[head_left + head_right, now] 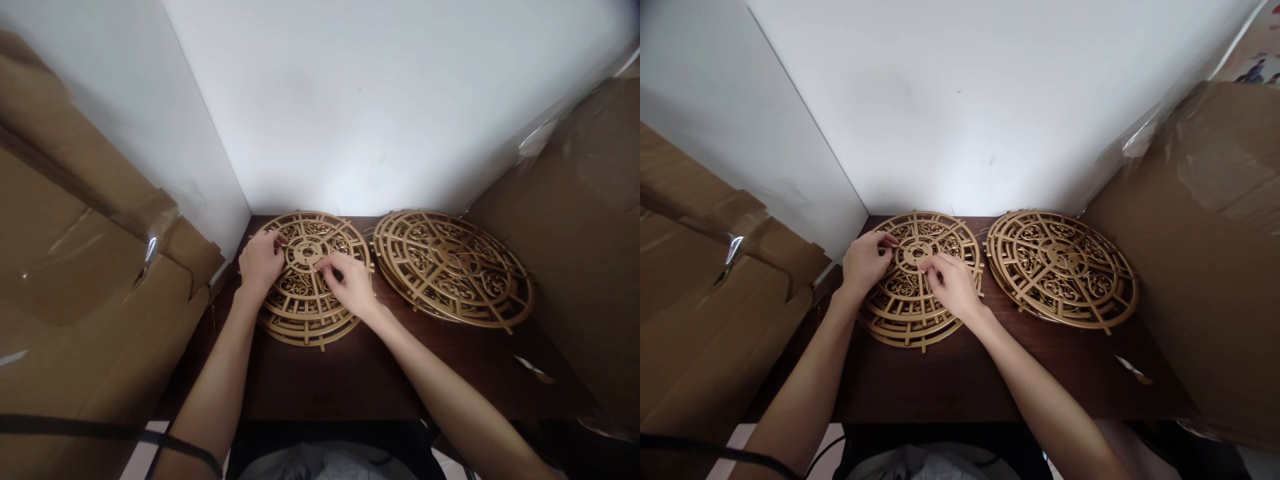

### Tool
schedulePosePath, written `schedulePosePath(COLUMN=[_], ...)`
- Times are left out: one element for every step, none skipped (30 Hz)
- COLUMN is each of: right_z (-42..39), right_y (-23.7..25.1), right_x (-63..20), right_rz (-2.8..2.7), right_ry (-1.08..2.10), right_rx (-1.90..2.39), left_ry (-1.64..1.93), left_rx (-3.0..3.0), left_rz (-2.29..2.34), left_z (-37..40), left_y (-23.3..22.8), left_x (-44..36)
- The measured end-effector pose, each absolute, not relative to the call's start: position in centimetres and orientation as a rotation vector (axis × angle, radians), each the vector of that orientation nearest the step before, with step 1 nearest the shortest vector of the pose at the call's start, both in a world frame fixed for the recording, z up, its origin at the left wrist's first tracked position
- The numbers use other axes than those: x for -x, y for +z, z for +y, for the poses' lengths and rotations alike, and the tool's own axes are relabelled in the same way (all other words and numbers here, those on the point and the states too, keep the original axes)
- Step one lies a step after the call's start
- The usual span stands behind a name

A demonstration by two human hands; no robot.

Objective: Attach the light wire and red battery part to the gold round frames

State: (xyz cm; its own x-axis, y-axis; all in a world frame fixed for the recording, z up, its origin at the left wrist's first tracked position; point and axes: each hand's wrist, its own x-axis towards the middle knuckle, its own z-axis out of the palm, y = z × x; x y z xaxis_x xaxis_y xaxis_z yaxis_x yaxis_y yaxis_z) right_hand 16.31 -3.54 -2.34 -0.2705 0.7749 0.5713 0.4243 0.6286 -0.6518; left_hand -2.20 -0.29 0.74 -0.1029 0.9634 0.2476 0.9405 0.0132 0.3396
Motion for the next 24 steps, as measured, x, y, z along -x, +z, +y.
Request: schedulePosePath(right_z=[-3.5, -3.5, -3.5, -3.5, -3.5, -3.5, -3.5, -3.4, -3.4, -3.4, -3.4, -3.4, -3.4, -3.4, -3.3, -3.3, -3.3, -3.3, -3.3, -3.3, -3.3, -3.3, -3.2, -3.2], right_y=[-2.3, -2.4, -2.4, -2.4, -2.5, -2.6, -2.6, -2.6, -2.7, -2.7, -2.7, -2.7, -2.7, -2.8, -2.8, -2.8, -2.8, -2.8, -2.8, -2.7, -2.7, -2.5, -2.4, -2.3], right_x=[-16.3, -16.3, -16.3, -16.3, -16.3, -16.2, -16.2, -16.2, -16.2, -16.2, -16.2, -16.2, -16.2, -16.1, -16.1, -16.1, -16.1, -16.1, -16.2, -16.2, -16.2, -16.3, -16.3, -16.4], right_rz=[-1.887, -1.87, -1.85, -1.83, -1.81, -1.793, -1.777, -1.765, -1.756, -1.752, -1.747, -1.742, -1.734, -1.725, -1.714, -1.705, -1.697, -1.689, -1.682, -1.672, -1.659, -1.644, -1.626, -1.605], right_ry=[0.475, 0.488, 0.501, 0.515, 0.529, 0.543, 0.556, 0.57, 0.584, 0.598, 0.612, 0.625, 0.635, 0.644, 0.651, 0.656, 0.66, 0.663, 0.666, 0.668, 0.67, 0.674, 0.681, 0.689], right_rx=[0.947, 0.945, 0.948, 0.956, 0.966, 0.98, 0.995, 1.008, 1.02, 1.03, 1.04, 1.048, 1.054, 1.057, 1.058, 1.058, 1.058, 1.056, 1.054, 1.054, 1.055, 1.058, 1.063, 1.069], left_ry=[0.66, 0.663, 0.672, 0.688, 0.713, 0.749, 0.791, 0.835, 0.876, 0.912, 0.94, 0.957, 0.961, 0.954, 0.938, 0.914, 0.89, 0.864, 0.836, 0.808, 0.774, 0.736, 0.704, 0.672], left_rx=[-2.065, -2.064, -2.064, -2.068, -2.077, -2.089, -2.105, -2.124, -2.147, -2.174, -2.206, -2.244, -2.286, -2.325, -2.362, -2.397, -2.43, -2.459, -2.483, -2.501, -2.515, -2.526, -2.536, -2.552], left_rz=[2.2, 2.203, 2.206, 2.204, 2.198, 2.189, 2.174, 2.154, 2.128, 2.093, 2.052, 2.002, 1.947, 1.891, 1.834, 1.775, 1.718, 1.667, 1.625, 1.589, 1.559, 1.529, 1.496, 1.458], left_z=[-0.3, -0.3, -0.3, -0.4, -0.4, -0.5, -0.5, -0.6, -0.6, -0.6, -0.7, -0.7, -0.7, -0.8, -0.8, -0.9, -0.9, -0.9, -1.0, -1.0, -1.1, -1.1, -1.1, -1.1], left_y=[0.8, 0.8, 0.8, 0.8, 0.8, 0.8, 0.8, 0.8, 0.8, 0.8, 0.8, 0.8, 0.8, 0.8, 0.8, 0.8, 0.8, 0.8, 0.8, 0.8, 0.8, 0.8, 0.7, 0.7], left_x=[2.2, 2.2, 2.2, 2.1, 2.1, 2.1, 2.0, 1.9, 1.8, 1.8, 1.7, 1.5, 1.4, 1.3, 1.2, 1.1, 1.0, 0.9, 0.8, 0.8, 0.7, 0.7, 0.7, 0.6])
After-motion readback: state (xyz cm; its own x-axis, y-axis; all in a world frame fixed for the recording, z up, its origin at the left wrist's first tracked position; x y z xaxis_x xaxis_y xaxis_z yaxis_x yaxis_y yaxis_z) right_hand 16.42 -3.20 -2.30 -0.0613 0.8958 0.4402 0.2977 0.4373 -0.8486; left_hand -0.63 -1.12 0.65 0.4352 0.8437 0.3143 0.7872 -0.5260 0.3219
